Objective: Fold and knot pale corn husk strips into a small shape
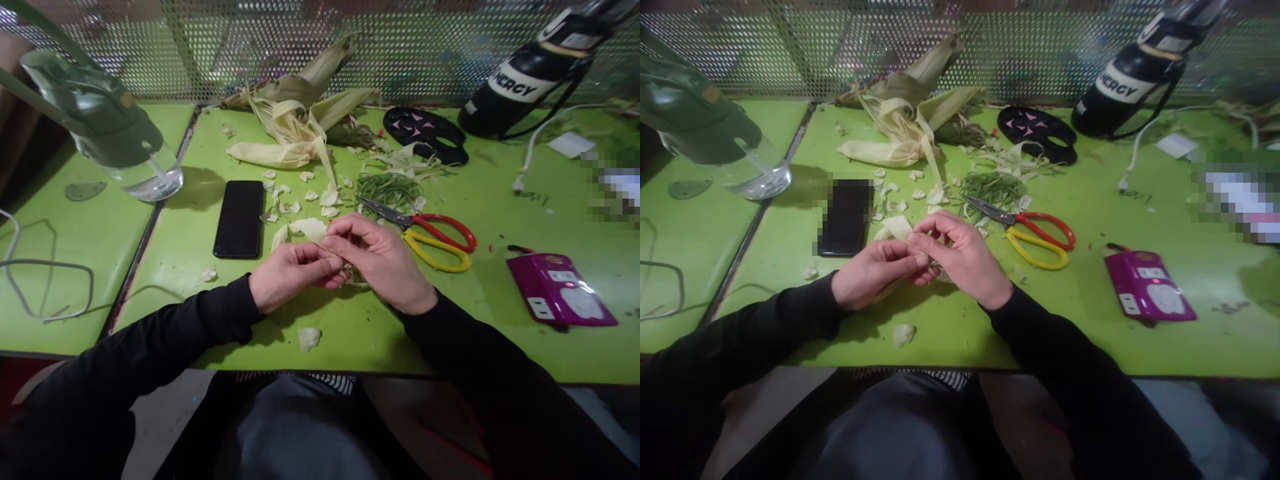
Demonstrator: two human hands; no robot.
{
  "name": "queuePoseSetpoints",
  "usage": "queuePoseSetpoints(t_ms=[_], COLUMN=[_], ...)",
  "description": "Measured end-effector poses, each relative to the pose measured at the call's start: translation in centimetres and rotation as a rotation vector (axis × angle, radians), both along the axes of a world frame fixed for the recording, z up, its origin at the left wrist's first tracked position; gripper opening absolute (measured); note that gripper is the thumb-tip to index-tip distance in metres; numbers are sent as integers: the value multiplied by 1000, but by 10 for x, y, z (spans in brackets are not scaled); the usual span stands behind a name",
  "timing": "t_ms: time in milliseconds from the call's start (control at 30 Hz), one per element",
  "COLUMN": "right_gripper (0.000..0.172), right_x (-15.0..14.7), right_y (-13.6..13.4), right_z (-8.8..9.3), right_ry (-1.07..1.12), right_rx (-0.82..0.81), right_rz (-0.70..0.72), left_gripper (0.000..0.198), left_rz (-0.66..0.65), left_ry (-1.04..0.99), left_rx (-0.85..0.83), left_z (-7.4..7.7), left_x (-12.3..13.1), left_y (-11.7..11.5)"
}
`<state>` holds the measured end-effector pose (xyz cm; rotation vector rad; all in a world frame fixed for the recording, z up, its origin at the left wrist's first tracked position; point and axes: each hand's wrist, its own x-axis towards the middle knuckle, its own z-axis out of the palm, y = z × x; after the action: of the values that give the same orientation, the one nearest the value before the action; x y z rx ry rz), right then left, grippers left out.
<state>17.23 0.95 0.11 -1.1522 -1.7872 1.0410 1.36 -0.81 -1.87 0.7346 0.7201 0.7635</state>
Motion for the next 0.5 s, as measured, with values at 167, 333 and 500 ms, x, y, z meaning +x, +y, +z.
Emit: queuePoseSetpoints(t_ms=[167,333,500], right_gripper=[24,23,18], right_x=[6,20,24], right_y=[4,10,11], right_z=[7,25,24], right_ry=[-78,-380,-485], right_rx=[-45,155,278], right_rz=[28,127,145], left_gripper=[9,19,18], left_rz=[102,219,242], left_ry=[-49,-19,35], left_rx=[-83,-206,-187], left_z=[9,21,21], left_x=[2,-1,0], left_y=[1,8,10])
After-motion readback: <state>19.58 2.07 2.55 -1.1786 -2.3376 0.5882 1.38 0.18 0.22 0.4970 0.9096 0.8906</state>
